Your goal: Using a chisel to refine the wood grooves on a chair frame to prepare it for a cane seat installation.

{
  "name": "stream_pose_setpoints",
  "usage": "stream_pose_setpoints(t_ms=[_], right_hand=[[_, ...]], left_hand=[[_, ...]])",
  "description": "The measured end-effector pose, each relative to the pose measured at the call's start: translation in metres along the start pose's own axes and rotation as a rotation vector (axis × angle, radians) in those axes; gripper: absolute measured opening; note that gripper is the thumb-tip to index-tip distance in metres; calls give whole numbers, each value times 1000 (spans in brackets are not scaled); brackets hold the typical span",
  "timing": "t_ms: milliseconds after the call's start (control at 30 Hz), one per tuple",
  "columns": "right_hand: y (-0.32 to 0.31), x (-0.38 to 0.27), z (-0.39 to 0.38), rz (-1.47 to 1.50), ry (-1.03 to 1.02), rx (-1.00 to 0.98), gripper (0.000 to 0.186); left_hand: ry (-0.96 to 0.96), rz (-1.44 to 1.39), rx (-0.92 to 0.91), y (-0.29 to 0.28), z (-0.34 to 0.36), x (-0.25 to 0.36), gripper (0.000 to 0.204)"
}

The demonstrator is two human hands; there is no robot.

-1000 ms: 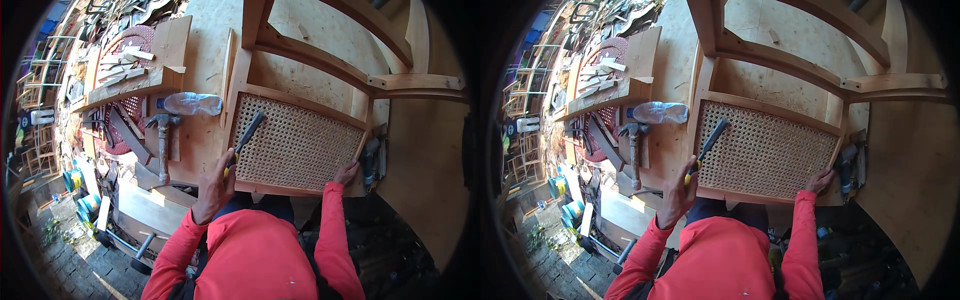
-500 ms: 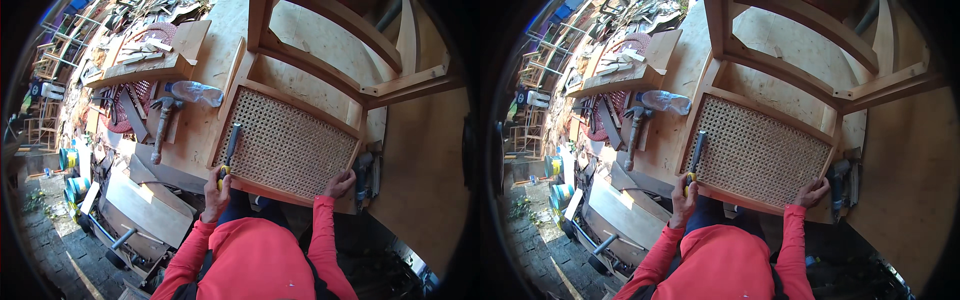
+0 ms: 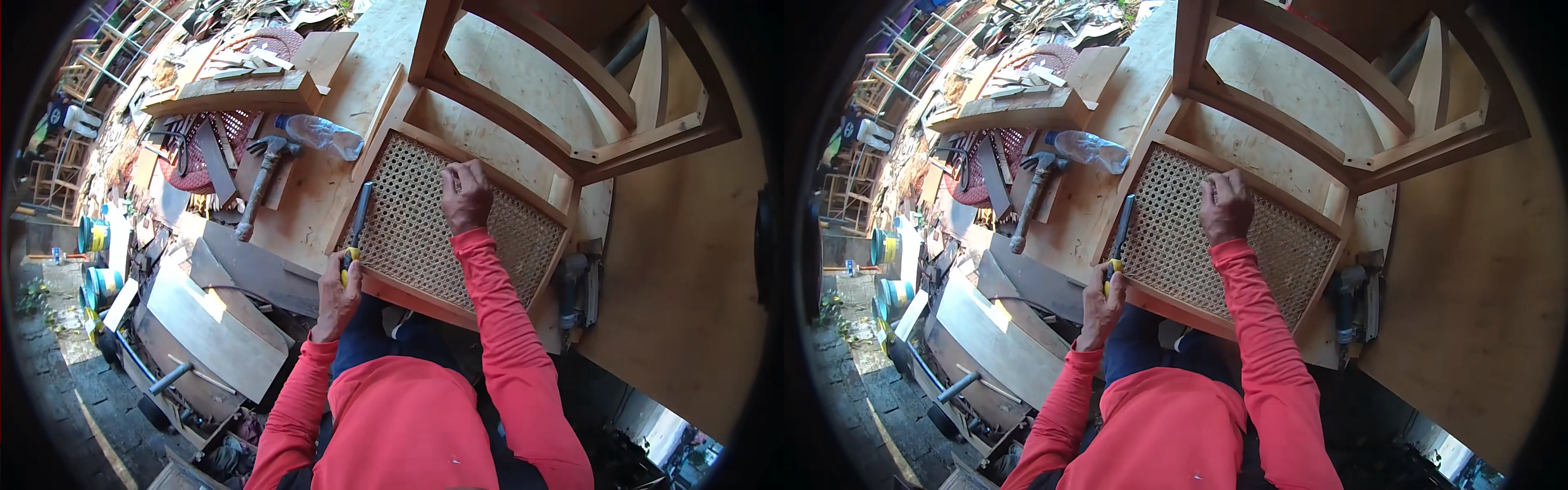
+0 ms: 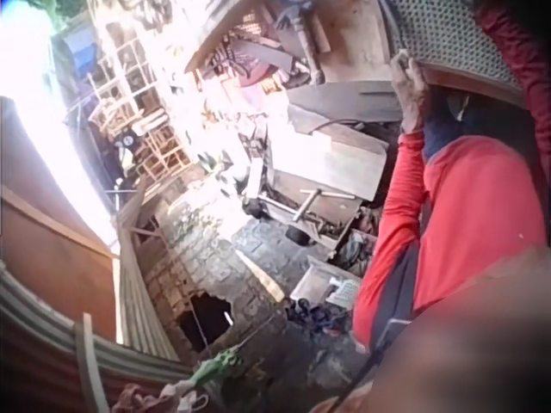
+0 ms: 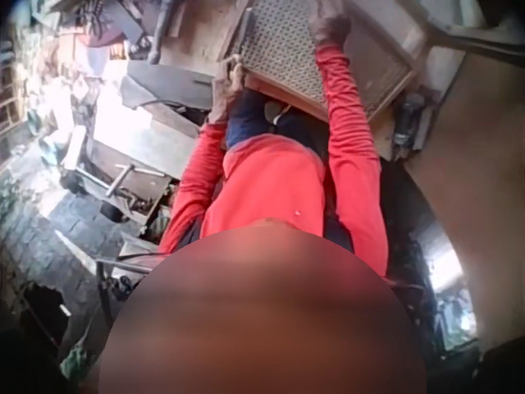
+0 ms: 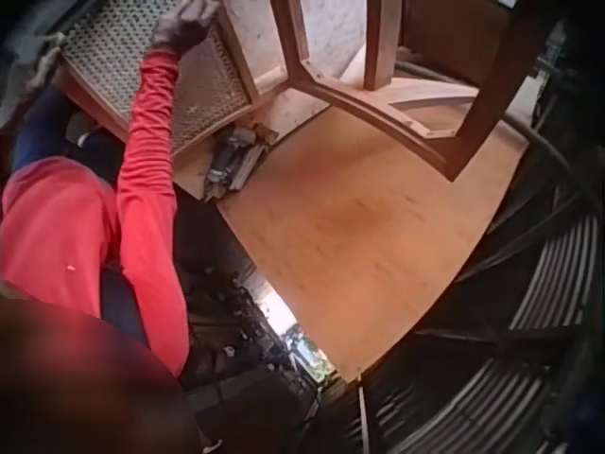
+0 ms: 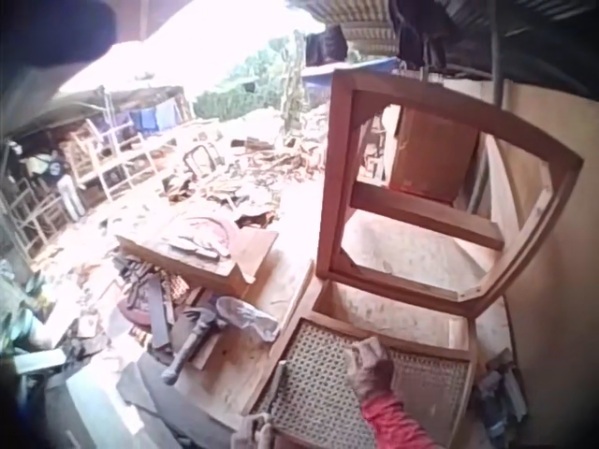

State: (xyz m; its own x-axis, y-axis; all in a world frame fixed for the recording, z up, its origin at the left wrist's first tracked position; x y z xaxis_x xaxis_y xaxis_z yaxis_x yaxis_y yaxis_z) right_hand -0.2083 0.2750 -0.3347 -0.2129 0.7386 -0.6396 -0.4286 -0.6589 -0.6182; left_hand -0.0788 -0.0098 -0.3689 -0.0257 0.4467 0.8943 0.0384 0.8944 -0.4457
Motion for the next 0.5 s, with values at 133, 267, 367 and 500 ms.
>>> stream_pose_setpoints(t_ms=[133,267,367,500], right_hand=[[26,5,14,-209,15,-22,12],[38,-1,13,-353,-114,-45,14],[38,-14,16,-415,-280,-49,14],[37,-16,23,-433,-281,-57,13]], left_hand=[[0,7,25,-1,-3,0,23],[-7,18,54,-3,-5,2,23],[-26,-6,52,-3,-5,2,22],[-17,-24,53,-2,-5,4,22]])
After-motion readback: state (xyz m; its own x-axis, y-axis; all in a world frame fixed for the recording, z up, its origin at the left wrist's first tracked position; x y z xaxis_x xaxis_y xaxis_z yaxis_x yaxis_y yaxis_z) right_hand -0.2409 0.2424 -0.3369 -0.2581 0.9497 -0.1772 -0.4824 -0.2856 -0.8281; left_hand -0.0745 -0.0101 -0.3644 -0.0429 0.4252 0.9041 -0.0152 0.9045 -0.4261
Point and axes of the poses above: each hand's wrist, its own z-axis towards the middle knuckle, its own y-axis out of the palm, x = y × z, the point moved 8 cm from there along z, towards the middle knuckle, and after that the axes turned 7 degrees about -x, right-handed, at the moved point
